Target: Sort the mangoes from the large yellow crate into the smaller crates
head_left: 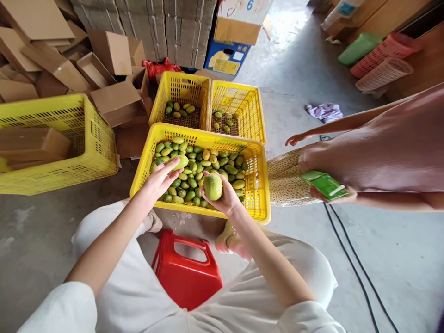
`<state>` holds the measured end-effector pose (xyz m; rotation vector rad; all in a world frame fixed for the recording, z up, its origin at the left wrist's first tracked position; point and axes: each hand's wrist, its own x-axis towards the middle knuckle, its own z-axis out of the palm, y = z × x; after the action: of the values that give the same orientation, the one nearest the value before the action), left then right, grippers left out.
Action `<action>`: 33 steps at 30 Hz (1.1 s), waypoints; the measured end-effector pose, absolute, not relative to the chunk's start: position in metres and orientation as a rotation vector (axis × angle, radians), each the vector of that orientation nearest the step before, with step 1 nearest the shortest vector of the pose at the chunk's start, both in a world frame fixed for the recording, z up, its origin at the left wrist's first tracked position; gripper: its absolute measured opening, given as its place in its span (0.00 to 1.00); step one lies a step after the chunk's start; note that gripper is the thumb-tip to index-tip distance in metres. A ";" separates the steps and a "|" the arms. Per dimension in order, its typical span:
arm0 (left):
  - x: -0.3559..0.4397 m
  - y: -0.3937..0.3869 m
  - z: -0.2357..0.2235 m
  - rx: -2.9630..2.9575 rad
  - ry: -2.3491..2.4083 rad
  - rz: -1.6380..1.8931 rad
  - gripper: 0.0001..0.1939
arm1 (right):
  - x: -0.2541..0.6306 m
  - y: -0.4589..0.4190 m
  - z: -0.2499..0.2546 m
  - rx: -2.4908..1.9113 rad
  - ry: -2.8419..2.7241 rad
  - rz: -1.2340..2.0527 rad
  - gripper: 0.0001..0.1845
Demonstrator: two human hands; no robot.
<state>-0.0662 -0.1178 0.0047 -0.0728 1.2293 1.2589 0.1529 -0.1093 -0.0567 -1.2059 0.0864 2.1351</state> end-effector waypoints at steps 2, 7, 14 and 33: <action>-0.068 -0.117 0.009 -0.084 1.226 1.258 0.14 | 0.156 -0.108 -0.057 -1.193 0.089 2.082 0.10; -0.067 -0.113 0.020 -0.118 1.197 1.233 0.11 | 0.166 -0.111 -0.068 -1.204 0.032 2.018 0.15; -0.065 -0.110 0.018 -0.137 1.168 1.200 0.12 | 0.179 -0.115 -0.081 -1.286 0.146 2.156 0.10; -0.062 -0.113 0.002 0.068 1.198 1.164 0.16 | 0.183 -0.119 -0.062 -1.100 -0.077 2.126 0.13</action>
<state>-0.0618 -0.1134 0.0019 0.0676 1.1984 1.1641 0.1829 -0.1191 -0.0622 -1.0995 -0.0765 2.1258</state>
